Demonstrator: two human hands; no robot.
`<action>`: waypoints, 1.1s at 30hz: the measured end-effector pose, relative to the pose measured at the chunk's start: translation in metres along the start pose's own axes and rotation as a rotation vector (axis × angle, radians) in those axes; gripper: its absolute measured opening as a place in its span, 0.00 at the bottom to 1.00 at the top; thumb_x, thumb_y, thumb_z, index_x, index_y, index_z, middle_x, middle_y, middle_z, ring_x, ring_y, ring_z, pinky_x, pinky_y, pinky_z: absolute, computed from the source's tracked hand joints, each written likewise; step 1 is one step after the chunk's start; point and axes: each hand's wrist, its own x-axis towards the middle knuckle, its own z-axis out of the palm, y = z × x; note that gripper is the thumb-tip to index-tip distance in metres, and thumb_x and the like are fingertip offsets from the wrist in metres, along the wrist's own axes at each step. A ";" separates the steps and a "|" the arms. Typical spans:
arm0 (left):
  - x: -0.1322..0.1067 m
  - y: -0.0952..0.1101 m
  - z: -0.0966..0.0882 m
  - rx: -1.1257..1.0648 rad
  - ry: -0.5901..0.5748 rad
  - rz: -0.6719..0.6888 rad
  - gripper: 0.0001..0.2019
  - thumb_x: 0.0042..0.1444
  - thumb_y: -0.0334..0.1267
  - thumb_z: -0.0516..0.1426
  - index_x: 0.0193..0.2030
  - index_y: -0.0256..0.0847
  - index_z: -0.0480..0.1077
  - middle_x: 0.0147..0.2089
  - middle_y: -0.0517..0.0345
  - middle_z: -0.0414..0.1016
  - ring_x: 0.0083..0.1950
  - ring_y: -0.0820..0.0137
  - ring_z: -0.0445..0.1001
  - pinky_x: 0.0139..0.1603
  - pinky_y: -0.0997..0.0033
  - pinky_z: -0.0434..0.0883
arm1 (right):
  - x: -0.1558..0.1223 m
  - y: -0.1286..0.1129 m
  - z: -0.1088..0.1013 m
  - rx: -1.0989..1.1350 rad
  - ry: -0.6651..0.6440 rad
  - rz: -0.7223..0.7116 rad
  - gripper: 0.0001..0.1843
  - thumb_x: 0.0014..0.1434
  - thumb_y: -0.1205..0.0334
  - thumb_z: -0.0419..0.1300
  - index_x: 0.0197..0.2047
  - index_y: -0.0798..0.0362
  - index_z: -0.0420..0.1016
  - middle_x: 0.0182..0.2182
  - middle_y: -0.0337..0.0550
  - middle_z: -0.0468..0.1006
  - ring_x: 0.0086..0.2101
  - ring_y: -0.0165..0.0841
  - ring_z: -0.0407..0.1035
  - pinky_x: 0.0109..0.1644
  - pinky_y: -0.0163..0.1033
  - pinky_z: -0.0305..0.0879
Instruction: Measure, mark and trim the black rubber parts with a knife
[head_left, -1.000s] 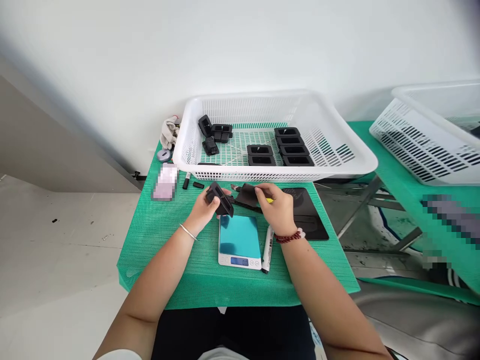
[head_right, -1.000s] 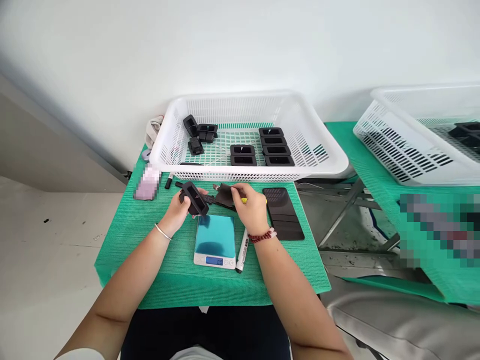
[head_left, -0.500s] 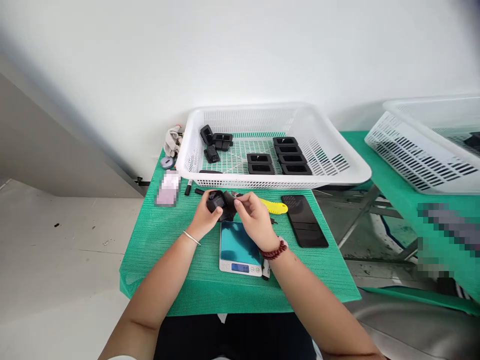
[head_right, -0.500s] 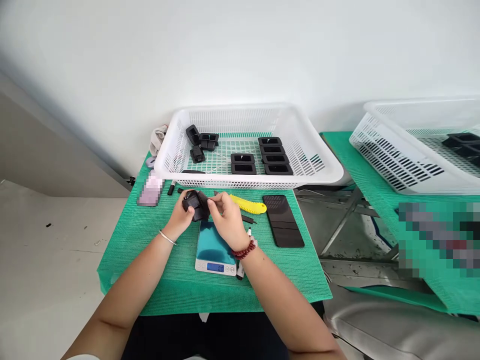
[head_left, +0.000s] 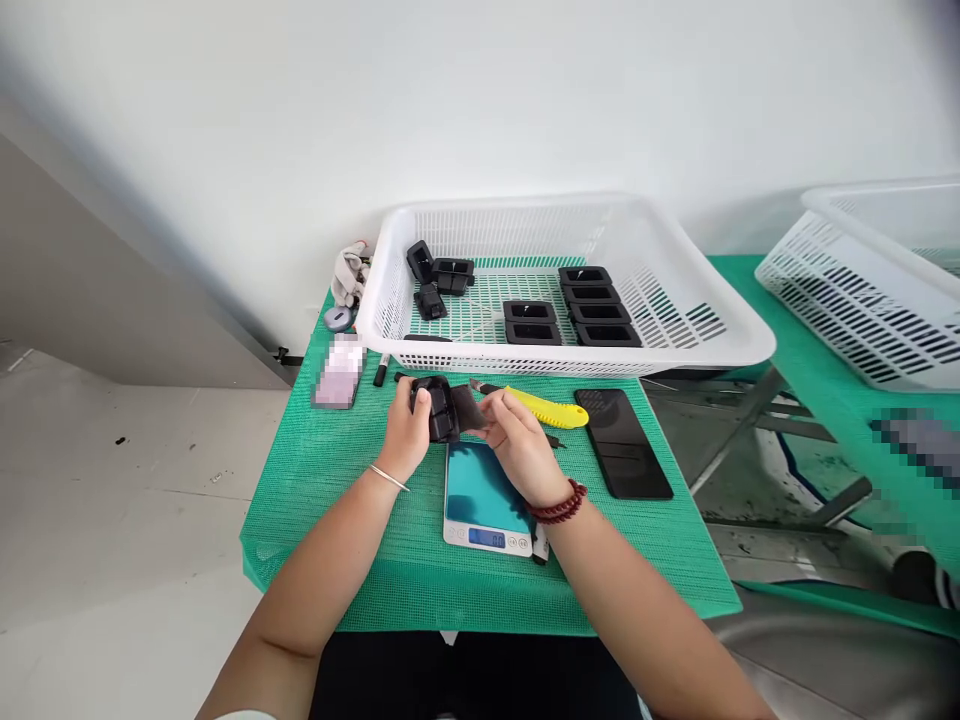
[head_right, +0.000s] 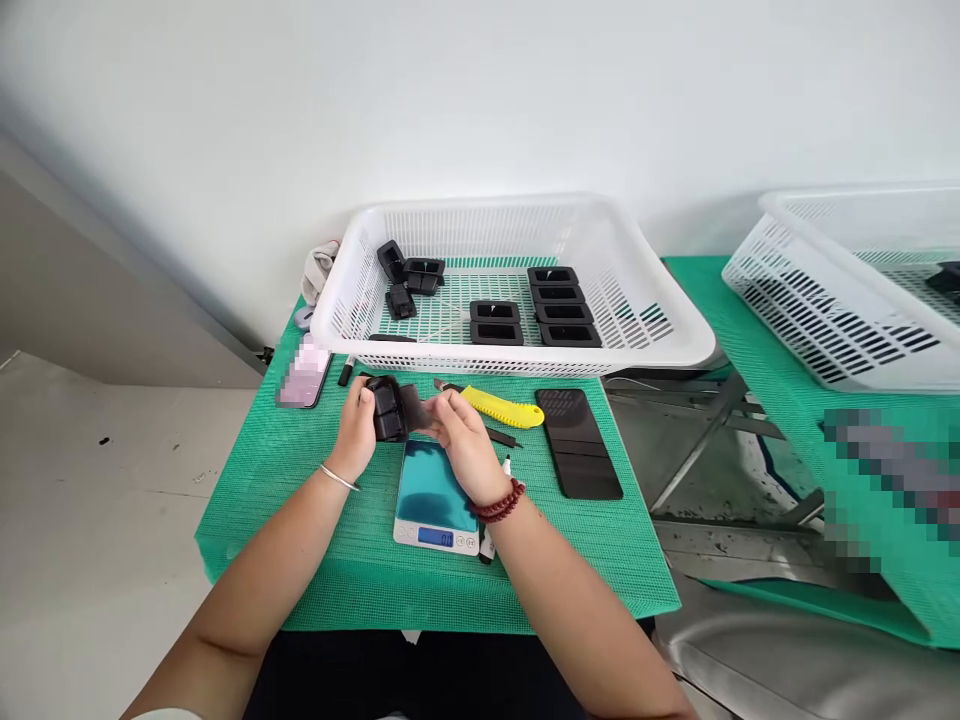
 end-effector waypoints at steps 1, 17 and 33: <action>-0.001 0.001 0.000 -0.006 -0.009 0.010 0.26 0.52 0.66 0.50 0.35 0.42 0.67 0.30 0.58 0.68 0.31 0.67 0.65 0.36 0.67 0.60 | 0.001 0.000 0.000 0.000 0.006 0.009 0.16 0.59 0.42 0.54 0.38 0.47 0.65 0.33 0.41 0.75 0.35 0.35 0.72 0.41 0.45 0.74; -0.008 -0.003 -0.001 0.150 -0.201 0.171 0.23 0.57 0.62 0.49 0.38 0.42 0.58 0.27 0.62 0.63 0.27 0.70 0.64 0.30 0.69 0.59 | -0.001 -0.004 0.002 -0.769 -0.033 -0.439 0.16 0.63 0.55 0.53 0.26 0.52 0.67 0.24 0.39 0.71 0.26 0.30 0.64 0.32 0.38 0.61; -0.013 0.001 0.007 0.164 -0.078 0.219 0.22 0.59 0.62 0.45 0.37 0.42 0.57 0.27 0.63 0.62 0.27 0.72 0.64 0.28 0.69 0.61 | 0.001 -0.006 0.001 -0.851 -0.183 -0.553 0.10 0.67 0.61 0.44 0.37 0.51 0.63 0.33 0.44 0.70 0.35 0.34 0.64 0.39 0.41 0.63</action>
